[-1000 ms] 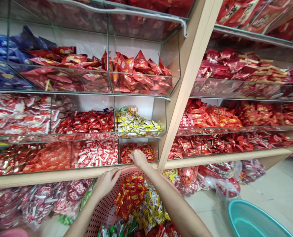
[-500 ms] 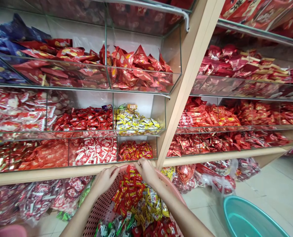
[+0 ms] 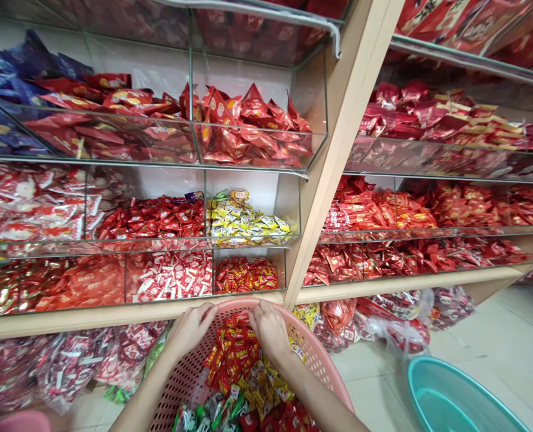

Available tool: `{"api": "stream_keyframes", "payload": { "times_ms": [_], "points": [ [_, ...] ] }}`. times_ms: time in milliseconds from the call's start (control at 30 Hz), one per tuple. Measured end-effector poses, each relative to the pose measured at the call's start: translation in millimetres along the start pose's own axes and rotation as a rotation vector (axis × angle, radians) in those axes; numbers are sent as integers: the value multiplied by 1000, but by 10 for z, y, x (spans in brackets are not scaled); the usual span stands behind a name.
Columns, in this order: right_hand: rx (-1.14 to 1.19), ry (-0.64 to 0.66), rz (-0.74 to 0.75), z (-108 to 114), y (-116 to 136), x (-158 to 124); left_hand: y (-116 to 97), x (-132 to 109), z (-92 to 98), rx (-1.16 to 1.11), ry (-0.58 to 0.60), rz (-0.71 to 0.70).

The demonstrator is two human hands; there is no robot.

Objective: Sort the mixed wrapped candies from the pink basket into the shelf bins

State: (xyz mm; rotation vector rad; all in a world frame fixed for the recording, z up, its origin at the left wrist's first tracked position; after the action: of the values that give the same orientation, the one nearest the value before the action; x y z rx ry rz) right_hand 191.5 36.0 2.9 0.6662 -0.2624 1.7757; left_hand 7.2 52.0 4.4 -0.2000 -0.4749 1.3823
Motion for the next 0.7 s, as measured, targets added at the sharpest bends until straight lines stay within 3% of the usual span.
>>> {"api": "stream_keyframes", "payload": {
  "times_ms": [700],
  "points": [
    [-85,-6,99,-48,59,-233,14,5,-7,-3,-10,-20]
  ]
}}
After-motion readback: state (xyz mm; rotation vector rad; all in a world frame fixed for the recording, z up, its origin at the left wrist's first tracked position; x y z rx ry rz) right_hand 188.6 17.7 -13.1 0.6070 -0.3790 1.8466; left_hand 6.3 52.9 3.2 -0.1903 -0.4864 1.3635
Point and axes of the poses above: each hand's wrist, its own x-axis towards the middle knuckle, its own z-axis out of the back of the hand, y = z × x, the point moved 7 cm from there along x, towards the middle knuckle, and after that the axes turned 10 degrees about -y, right-handed, at the moved point
